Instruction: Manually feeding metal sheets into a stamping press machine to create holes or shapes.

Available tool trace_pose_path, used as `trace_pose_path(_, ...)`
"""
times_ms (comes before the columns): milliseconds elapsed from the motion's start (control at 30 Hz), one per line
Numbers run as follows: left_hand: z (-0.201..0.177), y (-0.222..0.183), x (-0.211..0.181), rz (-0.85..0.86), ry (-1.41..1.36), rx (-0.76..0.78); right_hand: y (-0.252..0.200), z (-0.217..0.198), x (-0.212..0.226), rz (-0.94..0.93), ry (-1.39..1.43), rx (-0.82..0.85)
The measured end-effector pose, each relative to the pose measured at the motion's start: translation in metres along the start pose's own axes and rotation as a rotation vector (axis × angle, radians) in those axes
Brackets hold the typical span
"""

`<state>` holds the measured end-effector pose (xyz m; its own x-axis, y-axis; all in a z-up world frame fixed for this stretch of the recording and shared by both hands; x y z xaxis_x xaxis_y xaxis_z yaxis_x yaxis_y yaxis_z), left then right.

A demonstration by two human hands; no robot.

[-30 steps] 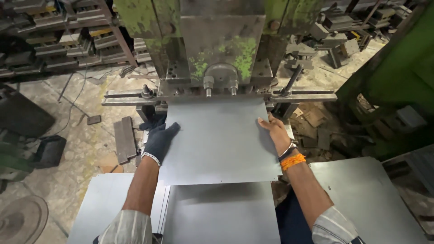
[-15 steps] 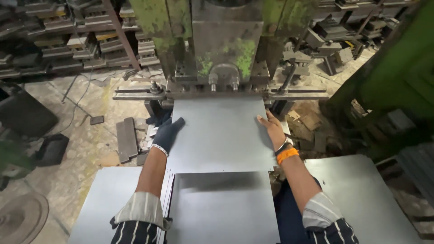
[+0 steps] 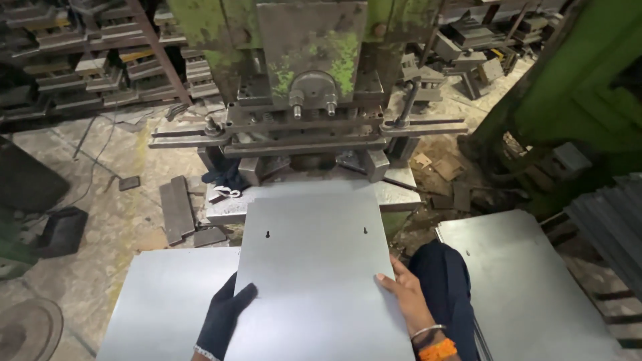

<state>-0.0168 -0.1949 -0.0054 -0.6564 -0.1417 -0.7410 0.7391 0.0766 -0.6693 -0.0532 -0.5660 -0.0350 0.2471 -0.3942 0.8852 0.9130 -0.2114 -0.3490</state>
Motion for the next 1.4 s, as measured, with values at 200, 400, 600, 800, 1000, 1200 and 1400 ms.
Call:
trace_pose_path(200, 0.028, -0.014, -0.057, 0.301, 0.083, -0.101, 0.049, -0.011, 0.009, -0.219, -0.68, -0.15)
trace_pose_path(400, -0.026, 0.053, -0.051, 0.763, -0.097, -0.343, 0.06, 0.01, 0.023, -0.625, -0.745, -0.24)
trace_pose_path(600, -0.049, 0.118, 0.018, 0.485, -0.135, -0.353, 0.034, 0.172, -0.016, -0.337, -0.616, 0.276)
trace_pose_path(800, -0.092, 0.12, 0.027, 0.381, -0.012, -0.394, 0.017, 0.313, -0.115, -0.226, -0.674, 0.682)
trace_pose_path(1000, -0.171, 0.164, 0.022, 0.619, 0.951, -0.834, 0.051, 0.362, -0.184, -0.04, -0.936, 0.654)
trace_pose_path(1200, -0.238, 0.157, 0.02, 0.729, 1.088, -0.998, 0.073, 0.365, -0.216, -0.021, -1.085, 0.713)
trace_pose_path(1400, -0.315, 0.227, 0.034, -0.01, 1.107, -0.958, 0.076, 0.37, -0.221, 0.074, -1.095, 0.731)
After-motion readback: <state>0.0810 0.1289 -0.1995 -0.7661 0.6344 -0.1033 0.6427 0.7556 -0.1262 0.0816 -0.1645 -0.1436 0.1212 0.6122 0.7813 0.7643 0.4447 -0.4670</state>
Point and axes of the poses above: each hand's wrist, its own y-axis towards the middle knuckle, its own z-axis out of the palm, x = y × z, the point moved 4 cm from there along y, towards the middle knuckle, and after that the axes turned 2 degrees about -z, right-handed, at the moved point
